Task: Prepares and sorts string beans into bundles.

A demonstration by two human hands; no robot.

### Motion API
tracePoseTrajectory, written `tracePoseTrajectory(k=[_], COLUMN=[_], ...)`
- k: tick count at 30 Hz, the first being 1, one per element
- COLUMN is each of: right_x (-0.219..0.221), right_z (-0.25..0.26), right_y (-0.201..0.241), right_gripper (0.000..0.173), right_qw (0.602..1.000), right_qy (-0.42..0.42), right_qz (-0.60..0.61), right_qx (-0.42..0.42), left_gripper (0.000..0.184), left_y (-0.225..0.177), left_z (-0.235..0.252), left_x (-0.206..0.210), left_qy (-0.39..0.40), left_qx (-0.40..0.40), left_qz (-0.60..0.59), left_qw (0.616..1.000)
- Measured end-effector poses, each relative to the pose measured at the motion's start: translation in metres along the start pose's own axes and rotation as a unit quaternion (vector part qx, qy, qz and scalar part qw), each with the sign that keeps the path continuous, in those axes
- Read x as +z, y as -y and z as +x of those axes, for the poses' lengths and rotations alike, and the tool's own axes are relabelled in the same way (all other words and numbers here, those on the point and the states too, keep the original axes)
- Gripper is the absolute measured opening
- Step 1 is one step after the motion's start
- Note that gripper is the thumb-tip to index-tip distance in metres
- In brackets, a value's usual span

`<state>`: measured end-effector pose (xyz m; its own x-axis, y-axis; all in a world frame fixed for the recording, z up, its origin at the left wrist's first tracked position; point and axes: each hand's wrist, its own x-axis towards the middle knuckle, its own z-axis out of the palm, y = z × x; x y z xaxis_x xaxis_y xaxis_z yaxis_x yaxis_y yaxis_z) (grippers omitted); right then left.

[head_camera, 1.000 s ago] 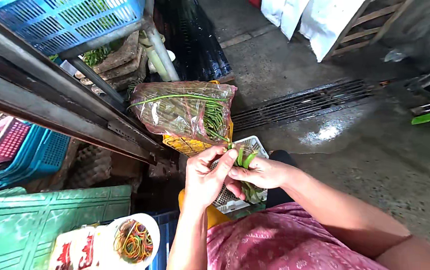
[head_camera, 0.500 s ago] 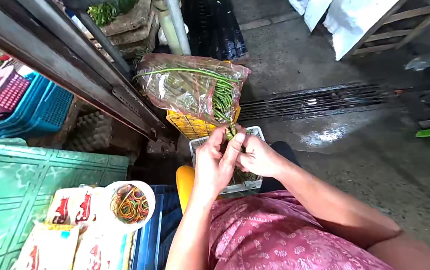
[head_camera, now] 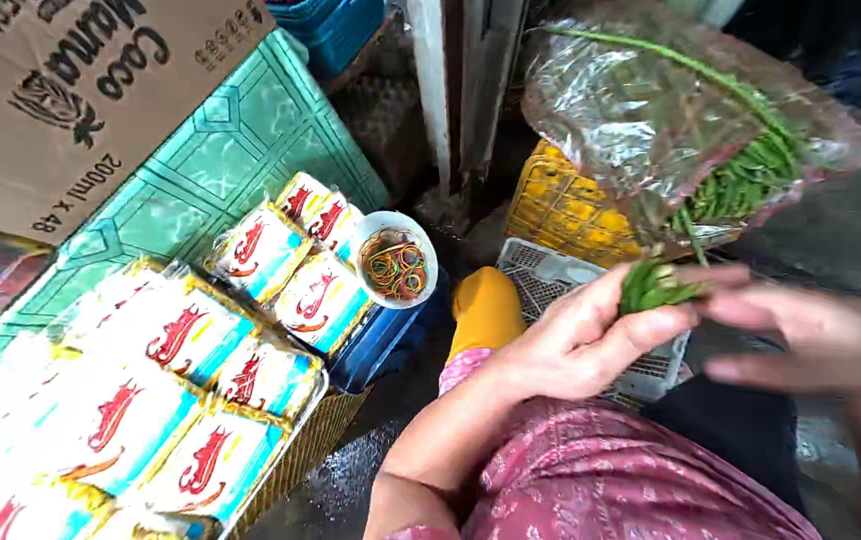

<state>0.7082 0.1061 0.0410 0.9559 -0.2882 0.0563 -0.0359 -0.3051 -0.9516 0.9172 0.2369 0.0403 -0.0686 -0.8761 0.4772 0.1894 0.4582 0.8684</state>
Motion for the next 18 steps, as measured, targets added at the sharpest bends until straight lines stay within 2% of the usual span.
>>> tracePoseTrajectory(k=[2,4,7,10,14,18], right_x=[-0.012,0.015,0.087,0.145,0.18,0.178], right_z=[0.043,0.107,0.204,0.269,0.295,0.299], right_y=[0.006,0.016,-0.001,-0.042,-0.063,-0.05], right_gripper=[0.033,0.025,0.023,0.027,0.025,0.025], right_qw=[0.996,0.985,0.968,0.93,0.884,0.878], right_qy=[-0.033,-0.059,0.006,0.113,0.183,0.192], right_qz=[-0.072,-0.135,-0.231,-0.323,-0.397,-0.414], right_qx=[0.04,0.091,0.099,0.133,0.163,0.146], left_gripper=[0.054,0.048,0.039,0.035,0.039,0.041], left_y=[-0.016,-0.02,-0.015,-0.01,-0.001,0.008], left_z=[-0.027,-0.05,-0.075,-0.094,-0.112,-0.113], left_x=[-0.018,-0.026,-0.034,-0.046,-0.058,-0.064], left_qy=[0.022,0.055,0.047,0.017,-0.006,-0.019], left_qx=[0.0,-0.002,0.022,0.036,0.027,0.033], left_qz=[-0.036,-0.111,-0.162,-0.192,-0.211,-0.209], left_qw=[0.999,0.992,0.985,0.981,0.977,0.977])
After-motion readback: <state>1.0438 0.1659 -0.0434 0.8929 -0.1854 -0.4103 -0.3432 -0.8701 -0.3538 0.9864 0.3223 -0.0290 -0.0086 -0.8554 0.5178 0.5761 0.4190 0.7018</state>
